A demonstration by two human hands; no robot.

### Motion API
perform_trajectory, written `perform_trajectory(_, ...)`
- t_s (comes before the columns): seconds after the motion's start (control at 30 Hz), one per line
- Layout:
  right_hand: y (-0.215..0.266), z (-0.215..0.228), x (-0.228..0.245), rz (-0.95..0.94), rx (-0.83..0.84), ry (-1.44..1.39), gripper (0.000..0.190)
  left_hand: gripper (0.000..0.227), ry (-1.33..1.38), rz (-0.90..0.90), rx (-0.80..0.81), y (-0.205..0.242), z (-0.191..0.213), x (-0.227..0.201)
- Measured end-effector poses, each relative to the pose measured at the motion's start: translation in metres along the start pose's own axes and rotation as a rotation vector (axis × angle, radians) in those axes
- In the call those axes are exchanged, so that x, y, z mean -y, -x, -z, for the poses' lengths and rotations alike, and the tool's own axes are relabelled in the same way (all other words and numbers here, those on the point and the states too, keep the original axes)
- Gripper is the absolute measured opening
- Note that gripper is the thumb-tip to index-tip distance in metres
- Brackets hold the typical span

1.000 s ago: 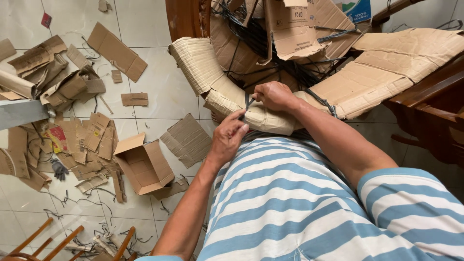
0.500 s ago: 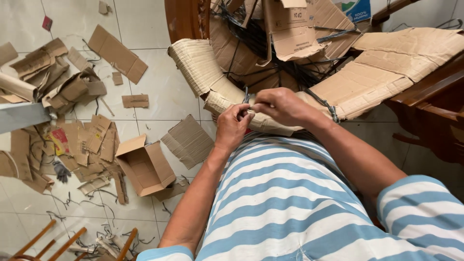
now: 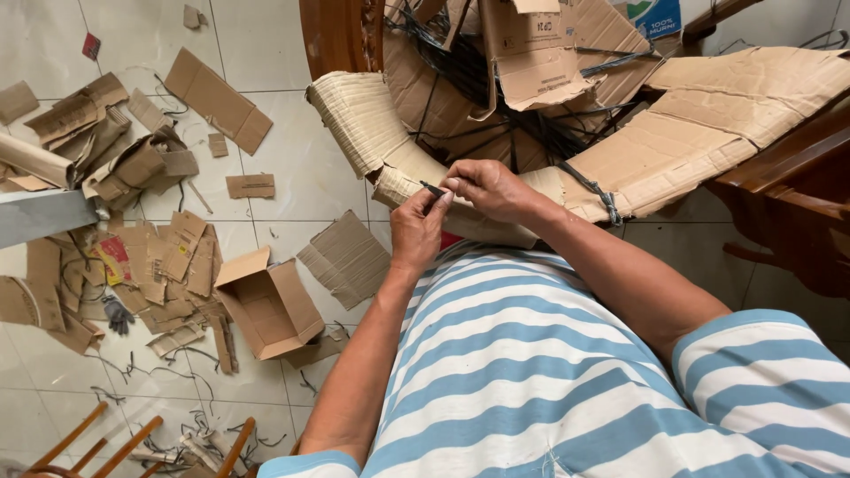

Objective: The person is assembling or repairing a chair structure by placing cardboard padding around the wooden frame and securing it with black cord. They wrap the cord repeatedly around the cardboard and frame, pulling it tight and tying knots to hold the materials in place.

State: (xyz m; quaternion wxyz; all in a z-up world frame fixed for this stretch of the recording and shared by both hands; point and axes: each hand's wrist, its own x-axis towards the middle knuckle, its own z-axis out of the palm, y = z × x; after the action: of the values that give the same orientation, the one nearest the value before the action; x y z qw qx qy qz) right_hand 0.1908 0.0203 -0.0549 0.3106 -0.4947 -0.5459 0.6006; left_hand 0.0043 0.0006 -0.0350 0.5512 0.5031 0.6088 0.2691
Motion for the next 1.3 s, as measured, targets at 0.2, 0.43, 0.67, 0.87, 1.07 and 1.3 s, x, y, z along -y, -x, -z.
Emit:
perform_trajectory(0.2, 0.008, -0.013, -0.012, -0.105, -0.029, -0.051, 0.010, 0.017, 0.097, 0.149, -0.057, -0.003, 0.003, -0.022)
perform_trajectory(0.43, 0.005, -0.023, -0.022, -0.097, -0.140, 0.068, 0.010, 0.024, -0.193, 0.067, -0.091, -0.001, 0.000, -0.025)
perform_trajectory(0.67, 0.000, -0.027, -0.031, -0.219, -0.272, -0.126, 0.007, 0.061, -0.435, -0.234, -0.059, 0.018, -0.006, -0.023)
perform_trajectory(0.87, 0.006, -0.029, -0.005, 0.054, -0.248, 0.204, 0.009, 0.063, -0.478, -0.301, -0.090, 0.014, -0.007, -0.003)
perform_trajectory(1.07, 0.017, -0.024, 0.017, 0.347, -0.137, 0.441, 0.020, 0.060, -0.430, -0.294, -0.124, 0.015, -0.006, 0.000)
perform_trajectory(1.3, 0.016, -0.016, 0.016, 0.438, -0.111, 0.489, 0.009, 0.056, -0.534, -0.440, -0.129, 0.014, 0.005, 0.007)
